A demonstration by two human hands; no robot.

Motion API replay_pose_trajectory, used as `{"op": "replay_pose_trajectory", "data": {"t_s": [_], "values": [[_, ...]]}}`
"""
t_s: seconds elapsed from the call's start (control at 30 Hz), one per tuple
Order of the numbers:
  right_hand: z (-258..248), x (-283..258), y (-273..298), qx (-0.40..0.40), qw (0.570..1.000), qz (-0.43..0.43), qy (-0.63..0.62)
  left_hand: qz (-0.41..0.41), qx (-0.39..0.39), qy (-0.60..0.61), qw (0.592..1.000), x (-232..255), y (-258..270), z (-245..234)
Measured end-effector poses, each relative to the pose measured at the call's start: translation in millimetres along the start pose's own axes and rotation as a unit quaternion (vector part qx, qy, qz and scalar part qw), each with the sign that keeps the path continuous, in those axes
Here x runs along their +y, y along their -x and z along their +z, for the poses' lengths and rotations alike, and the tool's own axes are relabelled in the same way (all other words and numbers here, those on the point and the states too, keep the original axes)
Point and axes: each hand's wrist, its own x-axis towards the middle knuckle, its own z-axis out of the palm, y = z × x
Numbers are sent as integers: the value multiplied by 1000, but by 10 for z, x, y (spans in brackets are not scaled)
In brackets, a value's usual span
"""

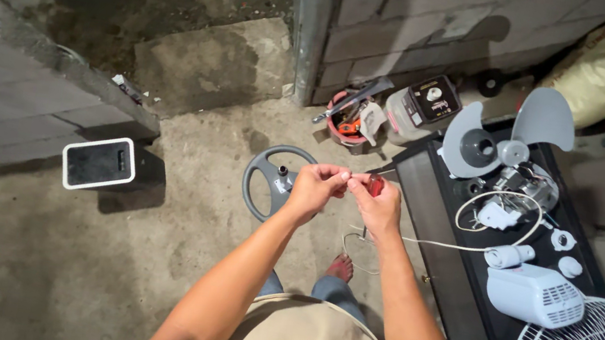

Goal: The person attaches a white fan pole to a grey steering wheel using a screwdriver. They repeatedly align the pole, insert screws, and tighten them to secure the connection.

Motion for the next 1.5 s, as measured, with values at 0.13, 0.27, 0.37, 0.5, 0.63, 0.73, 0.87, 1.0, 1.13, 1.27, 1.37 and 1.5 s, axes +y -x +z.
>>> {"op": "replay_pose_trajectory", "data": {"t_s": [0.13,0.27,0.37,0.5,0.63,0.73,0.87,1.0,1.13,1.27,1.37,1.5], "values": [[222,-39,20,-18,994,-82,73,-9,25,12,1000,39,86,-220],[478,-47,32,-26,992,-90,81,-20,29,27,999,37,124,-488],[637,-35,11,-21,991,-88,96,-19,45,33,998,6,127,-666],[874,30,-36,10,995,-66,79,-9,73,38,997,-46,48,-940],[1026,131,-129,30,996,-55,62,-21,70,57,996,-160,-17,-1245],[1114,246,-148,30,997,-52,55,-49,68,94,992,-267,-75,-1455],[1158,457,-277,20,998,-10,52,-86,121,74,986,-453,-139,-1659],[1115,773,-442,-9,999,25,31,-109,186,75,974,-648,-196,-1770],[1003,1112,-603,-26,998,54,8,-123,229,63,963,-839,-241,-1767],[948,1384,-740,-31,995,98,8,-136,257,22,957,-1169,-352,-1808],[947,1569,-807,-26,990,135,36,-114,263,-2,958,-1581,-465,-1913],[1014,1858,-933,-7,990,135,44,-40,264,-150,952,-1925,-549,-2050]]}}
